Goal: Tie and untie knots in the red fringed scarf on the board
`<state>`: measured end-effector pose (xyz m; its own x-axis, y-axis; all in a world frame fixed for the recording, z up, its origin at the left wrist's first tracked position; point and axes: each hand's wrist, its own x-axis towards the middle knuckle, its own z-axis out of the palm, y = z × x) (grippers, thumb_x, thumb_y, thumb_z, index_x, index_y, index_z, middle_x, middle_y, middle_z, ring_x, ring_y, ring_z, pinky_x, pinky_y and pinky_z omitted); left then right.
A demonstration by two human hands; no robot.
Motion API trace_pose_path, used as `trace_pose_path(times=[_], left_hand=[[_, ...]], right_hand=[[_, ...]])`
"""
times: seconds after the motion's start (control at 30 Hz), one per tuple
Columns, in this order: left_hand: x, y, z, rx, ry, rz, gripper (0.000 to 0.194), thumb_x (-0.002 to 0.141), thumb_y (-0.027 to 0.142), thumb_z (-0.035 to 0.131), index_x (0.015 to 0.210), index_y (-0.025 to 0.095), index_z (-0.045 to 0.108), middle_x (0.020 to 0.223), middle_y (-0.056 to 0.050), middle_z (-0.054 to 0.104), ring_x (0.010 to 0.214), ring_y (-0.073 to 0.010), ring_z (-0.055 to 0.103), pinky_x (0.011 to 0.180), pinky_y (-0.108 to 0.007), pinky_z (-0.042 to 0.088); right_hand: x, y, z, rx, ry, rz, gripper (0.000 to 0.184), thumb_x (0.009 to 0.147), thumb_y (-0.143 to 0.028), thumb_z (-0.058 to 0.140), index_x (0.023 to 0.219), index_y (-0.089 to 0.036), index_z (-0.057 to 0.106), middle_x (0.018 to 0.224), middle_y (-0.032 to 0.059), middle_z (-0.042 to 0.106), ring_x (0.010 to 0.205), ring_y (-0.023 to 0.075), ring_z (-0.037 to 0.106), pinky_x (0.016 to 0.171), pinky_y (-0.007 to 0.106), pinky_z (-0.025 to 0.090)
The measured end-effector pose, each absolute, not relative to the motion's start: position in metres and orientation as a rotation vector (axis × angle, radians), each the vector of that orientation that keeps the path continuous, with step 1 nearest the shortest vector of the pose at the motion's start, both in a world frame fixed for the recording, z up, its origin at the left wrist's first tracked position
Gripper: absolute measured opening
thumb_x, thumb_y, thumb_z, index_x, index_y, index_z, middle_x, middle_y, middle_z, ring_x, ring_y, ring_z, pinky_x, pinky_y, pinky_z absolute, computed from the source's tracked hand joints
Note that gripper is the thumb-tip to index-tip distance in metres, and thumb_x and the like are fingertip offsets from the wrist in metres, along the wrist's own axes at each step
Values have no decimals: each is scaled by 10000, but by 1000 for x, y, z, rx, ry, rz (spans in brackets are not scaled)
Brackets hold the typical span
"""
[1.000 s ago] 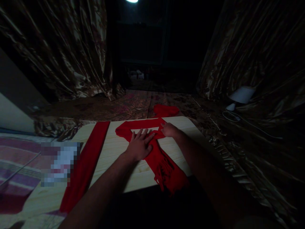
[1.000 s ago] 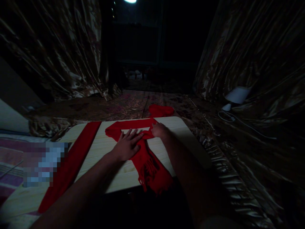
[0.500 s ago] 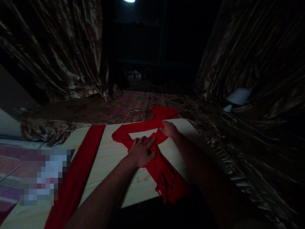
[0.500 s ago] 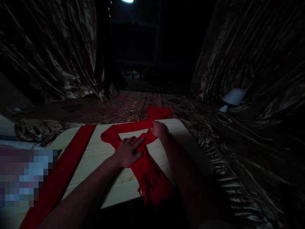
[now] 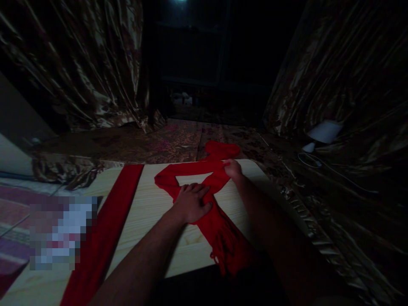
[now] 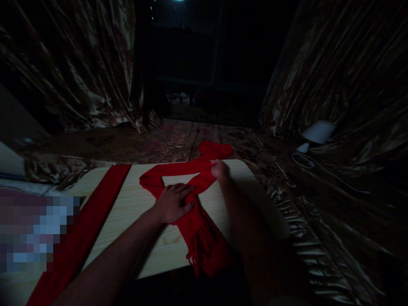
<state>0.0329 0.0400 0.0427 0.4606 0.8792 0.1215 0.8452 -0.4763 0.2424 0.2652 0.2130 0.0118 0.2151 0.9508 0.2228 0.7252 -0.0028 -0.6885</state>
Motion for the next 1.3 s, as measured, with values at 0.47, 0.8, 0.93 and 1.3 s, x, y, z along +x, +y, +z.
trace_pose_path(times=[0.47,0.8,0.93,1.3], left_hand=[[-32,81,42,2247,1918,564,367,939,437,439,990,215,726,1117,-106,727,1094,-265,645,943,-344,494],[-42,105,19,1970,2252,595,779,878,540,481,1474,43,414,1538,-243,416,1415,-383,398,1150,-475,342],[-43,107,16,1862,2278,644,874,848,540,525,1524,31,307,1610,-241,288,1451,-410,327,1160,-505,322],[-49,110,20,1865,2219,886,437,817,373,572,1172,120,597,1205,-180,649,1164,-323,583,1038,-446,446]], right_hand=[[257,195,33,-2016,-1921,120,441,885,-302,605,1311,-191,586,1211,124,713,1094,243,676,909,312,507],[265,187,29,-2114,-1811,40,315,887,-204,557,1193,-153,611,1059,162,733,991,261,712,814,309,528],[264,181,31,-2208,-1780,29,322,897,-229,544,1209,-160,579,1035,171,726,945,277,719,761,329,534],[262,172,38,-2065,-2050,-39,316,917,-148,476,1227,-175,535,1161,155,678,1038,257,669,844,333,492]])
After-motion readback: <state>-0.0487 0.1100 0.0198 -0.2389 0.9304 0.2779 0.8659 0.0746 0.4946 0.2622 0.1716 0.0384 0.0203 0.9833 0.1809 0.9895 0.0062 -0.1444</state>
